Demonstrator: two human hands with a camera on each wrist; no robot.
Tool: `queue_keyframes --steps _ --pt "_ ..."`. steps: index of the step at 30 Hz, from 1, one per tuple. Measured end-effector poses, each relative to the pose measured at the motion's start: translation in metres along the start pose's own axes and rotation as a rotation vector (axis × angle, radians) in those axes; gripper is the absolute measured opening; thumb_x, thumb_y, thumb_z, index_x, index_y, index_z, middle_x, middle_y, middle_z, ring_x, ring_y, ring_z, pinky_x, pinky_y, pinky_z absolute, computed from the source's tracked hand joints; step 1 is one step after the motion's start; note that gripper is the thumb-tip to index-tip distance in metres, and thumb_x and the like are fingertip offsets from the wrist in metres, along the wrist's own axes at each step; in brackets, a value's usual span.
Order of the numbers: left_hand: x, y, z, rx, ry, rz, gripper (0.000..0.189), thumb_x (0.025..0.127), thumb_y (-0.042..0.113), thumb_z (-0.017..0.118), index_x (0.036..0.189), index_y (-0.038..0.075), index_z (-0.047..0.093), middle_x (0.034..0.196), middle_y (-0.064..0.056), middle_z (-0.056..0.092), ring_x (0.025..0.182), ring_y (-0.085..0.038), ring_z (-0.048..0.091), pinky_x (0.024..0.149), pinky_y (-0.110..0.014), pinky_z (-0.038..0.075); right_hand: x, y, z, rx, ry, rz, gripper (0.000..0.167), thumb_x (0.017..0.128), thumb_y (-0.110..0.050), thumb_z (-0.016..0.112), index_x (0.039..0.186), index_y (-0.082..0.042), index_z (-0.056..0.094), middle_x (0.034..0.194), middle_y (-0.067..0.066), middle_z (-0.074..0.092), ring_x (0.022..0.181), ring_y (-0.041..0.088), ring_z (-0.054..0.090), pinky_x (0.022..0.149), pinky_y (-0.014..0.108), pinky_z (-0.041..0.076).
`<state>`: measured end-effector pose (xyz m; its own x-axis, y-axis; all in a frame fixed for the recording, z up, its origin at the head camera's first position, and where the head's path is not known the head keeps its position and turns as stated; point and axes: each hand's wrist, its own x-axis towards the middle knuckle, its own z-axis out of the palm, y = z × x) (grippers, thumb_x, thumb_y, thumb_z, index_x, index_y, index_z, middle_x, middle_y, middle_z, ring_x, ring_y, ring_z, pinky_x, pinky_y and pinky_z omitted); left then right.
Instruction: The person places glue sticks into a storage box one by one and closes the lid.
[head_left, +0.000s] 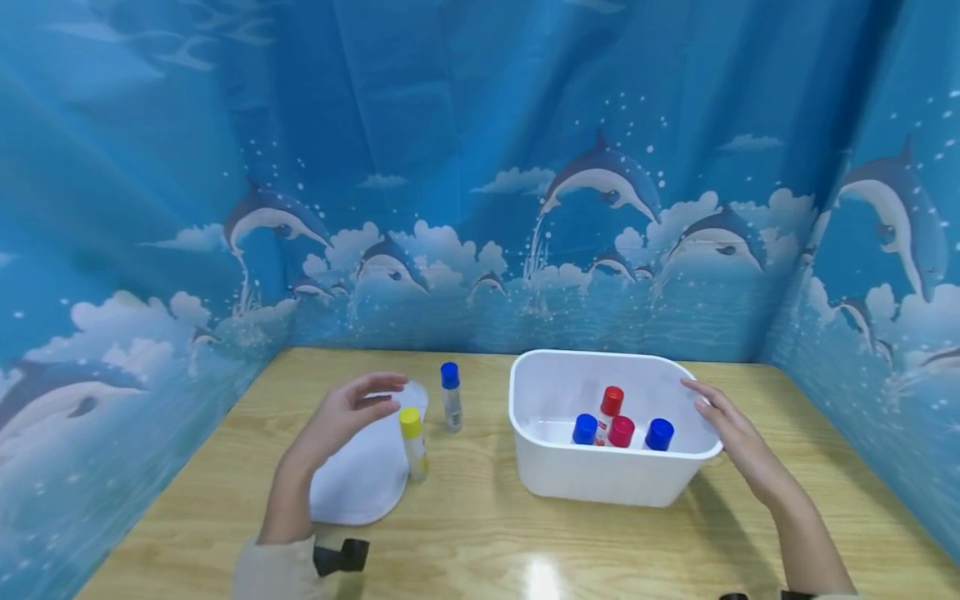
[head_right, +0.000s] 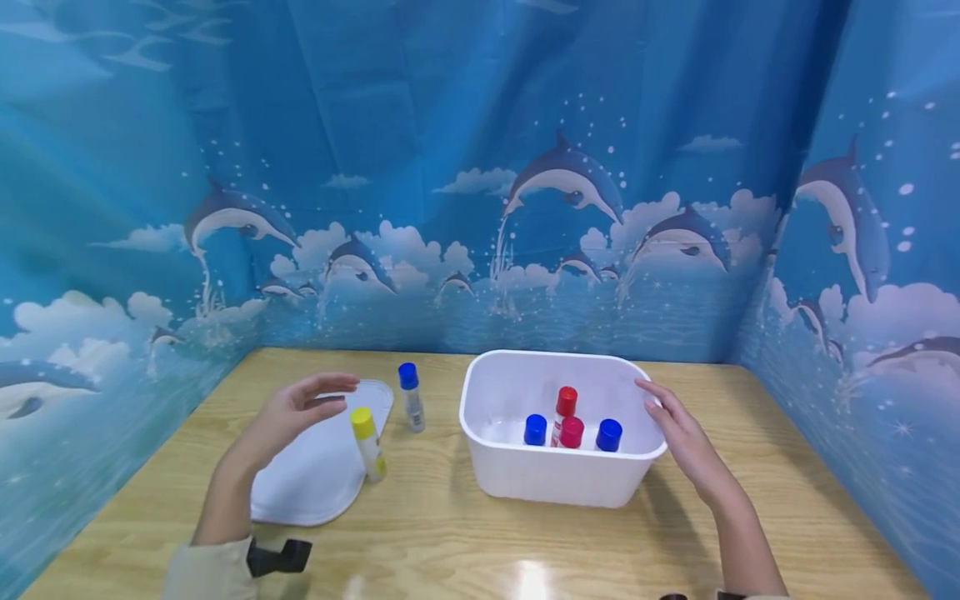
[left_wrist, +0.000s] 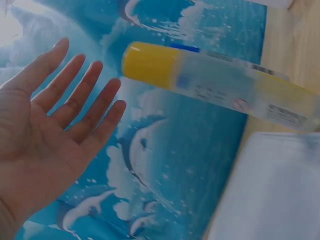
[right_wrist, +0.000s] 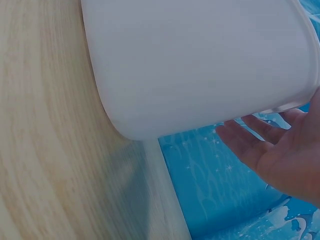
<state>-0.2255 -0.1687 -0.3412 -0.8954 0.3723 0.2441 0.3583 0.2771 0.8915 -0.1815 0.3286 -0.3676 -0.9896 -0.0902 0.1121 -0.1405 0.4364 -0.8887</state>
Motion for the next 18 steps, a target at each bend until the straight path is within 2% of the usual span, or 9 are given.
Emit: queue_keyframes --steps 6,11,13,17,18 --pt "0.003 -0.027 -0.001 -0.079 -0.137 -0.033 0.042 0.088 0.017 0.063 0.126 0.002 0.052 0.123 -0.014 0.053 0.115 -0.034 0.047 0.09 -0.036 0.044 0.001 -0.001 0.0 -0.004 -0.003 0.009 0.056 0.101 -0.036 0.027 0.144 -0.001 0.016 0.146 0.029 0.007 0.125 0.05 0.021 0.091 0.062 0.031" --pt "0.004 -0.039 0.002 -0.07 -0.17 -0.079 0.044 0.086 0.021 0.066 0.124 0.001 0.053 0.121 -0.014 0.054 0.111 -0.033 0.05 0.089 -0.037 0.045 0.001 -0.001 0.0 0.001 -0.008 0.009 0.056 0.102 -0.035 0.027 0.144 0.0 0.016 0.146 0.03 0.007 0.125 0.051 0.02 0.091 0.063 0.03" --pt "0.004 -0.041 0.003 -0.066 -0.163 -0.093 0.045 0.086 0.023 0.066 0.124 0.003 0.054 0.12 -0.013 0.055 0.11 -0.031 0.051 0.088 -0.038 0.045 0.001 -0.001 0.0 -0.004 -0.005 -0.002 0.055 0.102 -0.034 0.027 0.144 0.0 0.016 0.145 0.03 0.008 0.125 0.05 0.021 0.091 0.059 0.032" --pt "0.005 -0.044 0.004 -0.065 -0.161 -0.091 0.045 0.085 0.023 0.067 0.124 0.004 0.054 0.118 -0.012 0.056 0.109 -0.029 0.052 0.087 -0.039 0.046 0.0 -0.001 0.0 -0.029 0.004 -0.017 0.054 0.102 -0.035 0.027 0.144 -0.002 0.019 0.145 0.029 0.011 0.124 0.047 0.025 0.087 0.038 0.041" --pt "0.006 -0.045 0.004 -0.066 -0.162 -0.09 0.045 0.085 0.023 0.067 0.123 0.004 0.054 0.118 -0.011 0.056 0.109 -0.029 0.052 0.087 -0.038 0.046 0.0 -0.001 -0.001 -0.029 0.003 -0.022 0.054 0.101 -0.035 0.028 0.144 -0.003 0.02 0.145 0.029 0.011 0.124 0.047 0.024 0.087 0.037 0.041"
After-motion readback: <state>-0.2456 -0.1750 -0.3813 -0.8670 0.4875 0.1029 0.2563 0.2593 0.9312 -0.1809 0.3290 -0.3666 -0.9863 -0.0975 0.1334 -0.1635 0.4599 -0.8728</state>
